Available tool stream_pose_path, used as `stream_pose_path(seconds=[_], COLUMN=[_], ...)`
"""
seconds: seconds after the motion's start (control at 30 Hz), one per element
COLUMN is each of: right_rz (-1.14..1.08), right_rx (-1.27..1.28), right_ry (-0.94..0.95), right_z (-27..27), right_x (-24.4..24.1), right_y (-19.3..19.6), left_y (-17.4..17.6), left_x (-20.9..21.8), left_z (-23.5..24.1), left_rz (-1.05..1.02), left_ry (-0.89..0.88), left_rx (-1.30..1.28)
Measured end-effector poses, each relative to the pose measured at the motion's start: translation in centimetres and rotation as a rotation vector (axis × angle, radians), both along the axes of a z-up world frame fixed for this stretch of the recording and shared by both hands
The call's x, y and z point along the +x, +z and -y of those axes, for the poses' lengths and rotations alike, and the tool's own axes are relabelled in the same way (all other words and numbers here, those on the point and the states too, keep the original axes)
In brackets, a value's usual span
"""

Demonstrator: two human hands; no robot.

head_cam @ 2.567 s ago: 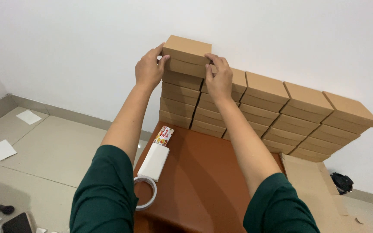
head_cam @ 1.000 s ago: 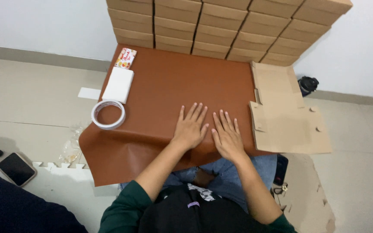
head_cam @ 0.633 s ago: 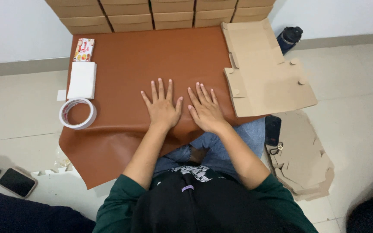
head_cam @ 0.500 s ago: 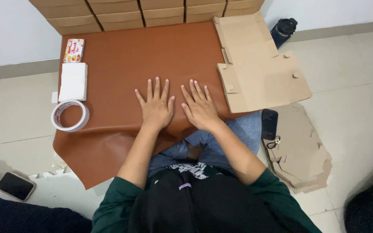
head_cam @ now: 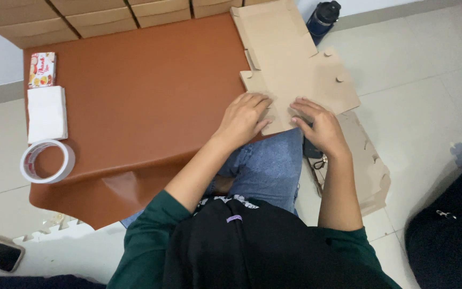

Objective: Assembling cardboard boxes by folding templates and tucking in flaps.

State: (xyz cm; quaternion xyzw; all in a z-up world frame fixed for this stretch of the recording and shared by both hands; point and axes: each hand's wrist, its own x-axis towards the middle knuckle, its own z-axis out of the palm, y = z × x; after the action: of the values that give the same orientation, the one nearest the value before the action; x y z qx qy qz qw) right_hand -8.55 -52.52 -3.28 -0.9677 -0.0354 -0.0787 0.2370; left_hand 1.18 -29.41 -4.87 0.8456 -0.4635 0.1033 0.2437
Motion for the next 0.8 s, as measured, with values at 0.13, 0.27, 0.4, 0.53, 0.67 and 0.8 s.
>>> stream_pose_path(seconds=[0.13,0.27,0.4,0.53,0.67,0.8], right_rz=[-0.041,-0.063,-0.102,-0.146,-0.209,-0.147], right_rx=[0.028,0.003,-0.064,-0.073,-0.087,-0.095], right_ry=[-0.001,0.018,0.014,0.054,0.063,0.102], right_z=[0.9,0.6,0.8,1.6,1.8,2.3], right_x=[-0.7,-0.4,0.2,1.0,1.6,1.7], right_y=[0.7,1.7,2.5,3.3,4.0,3.2], left_y=[-1.1,-1.0,2.6,1.9,0.5,-2.0], left_x=[3.2,4.9,3.9,2.9,2.8,4.4], left_z=[3.5,3.8,3.0,4.2,5.3,6.1], left_rz=[0.077,-0.095,-0.309,-0.274,-0.184,-0.228], left_ry=[0.018,-0.049,-0.081,-0.081,-0.044,-0.014], left_rx=[0.134,0.254,0.251,0.347,0.405,0.375])
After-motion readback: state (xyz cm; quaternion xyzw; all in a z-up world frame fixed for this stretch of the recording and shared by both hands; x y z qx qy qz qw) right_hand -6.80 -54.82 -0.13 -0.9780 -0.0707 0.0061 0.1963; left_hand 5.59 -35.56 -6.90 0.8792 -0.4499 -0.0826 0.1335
